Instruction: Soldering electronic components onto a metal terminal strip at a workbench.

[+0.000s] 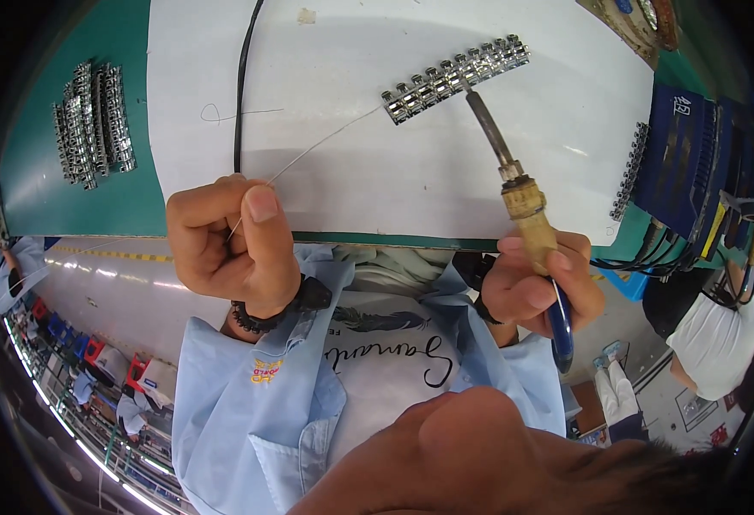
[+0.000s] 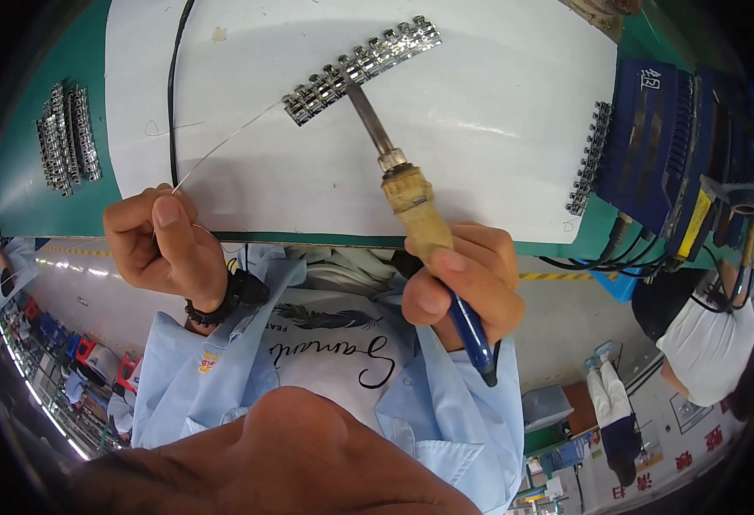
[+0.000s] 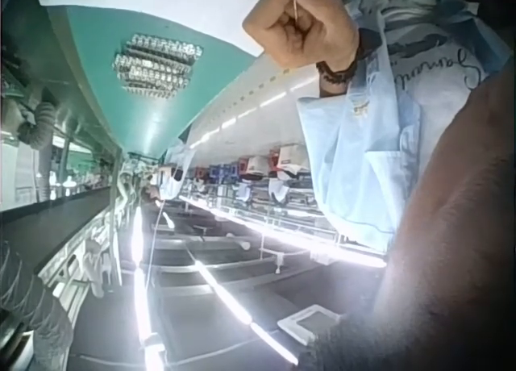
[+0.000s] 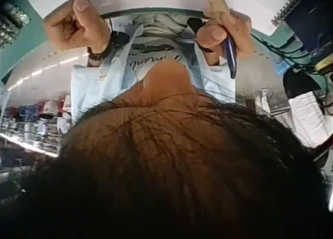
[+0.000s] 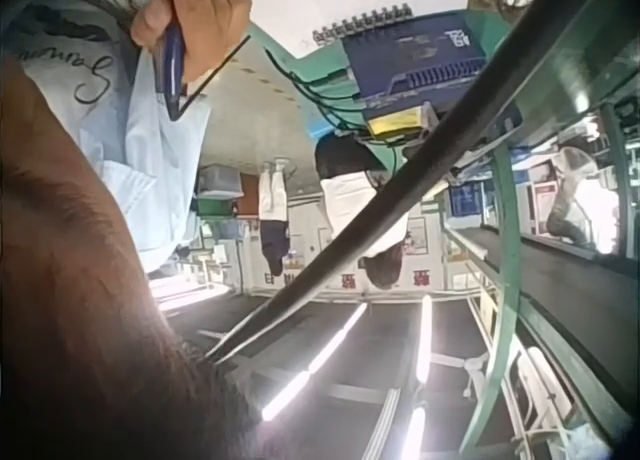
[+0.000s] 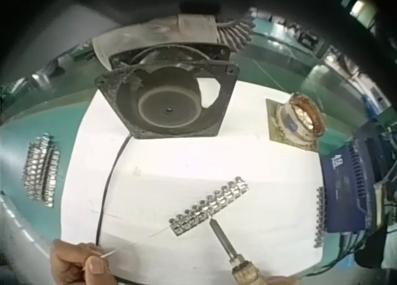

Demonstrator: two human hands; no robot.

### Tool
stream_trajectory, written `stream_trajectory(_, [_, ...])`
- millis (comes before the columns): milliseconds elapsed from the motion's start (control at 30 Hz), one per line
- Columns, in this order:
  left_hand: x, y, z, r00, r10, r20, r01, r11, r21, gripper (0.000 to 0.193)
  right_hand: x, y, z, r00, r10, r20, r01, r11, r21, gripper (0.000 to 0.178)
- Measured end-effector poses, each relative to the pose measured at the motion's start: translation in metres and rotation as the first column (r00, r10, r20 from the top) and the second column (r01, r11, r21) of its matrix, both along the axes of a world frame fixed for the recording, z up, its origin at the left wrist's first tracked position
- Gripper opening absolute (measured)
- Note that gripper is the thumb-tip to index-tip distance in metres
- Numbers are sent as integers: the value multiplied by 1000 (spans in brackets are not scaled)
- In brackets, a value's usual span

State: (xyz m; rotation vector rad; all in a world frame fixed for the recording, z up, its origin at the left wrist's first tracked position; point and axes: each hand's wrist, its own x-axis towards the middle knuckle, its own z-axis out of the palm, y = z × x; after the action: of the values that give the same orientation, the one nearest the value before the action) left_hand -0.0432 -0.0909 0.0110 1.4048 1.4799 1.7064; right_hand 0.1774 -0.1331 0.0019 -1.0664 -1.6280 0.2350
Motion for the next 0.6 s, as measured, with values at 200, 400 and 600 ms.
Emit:
stream_trajectory(200, [-7,-2,1,998,-68,14,69,997,-43,16,-4,-2,2,998,39,56,-36,998,-55,33])
stream_trajectory(400, [-10,-2,0,996,-83,-15,81,994,-75,16,-11,-5,1,999,14,45,-9,994,-107,33])
stream_trajectory(600, [-10,0,1,998,-68,-10,67,995,-73,16,-15,-4,6,999,1,41,6,987,-163,33])
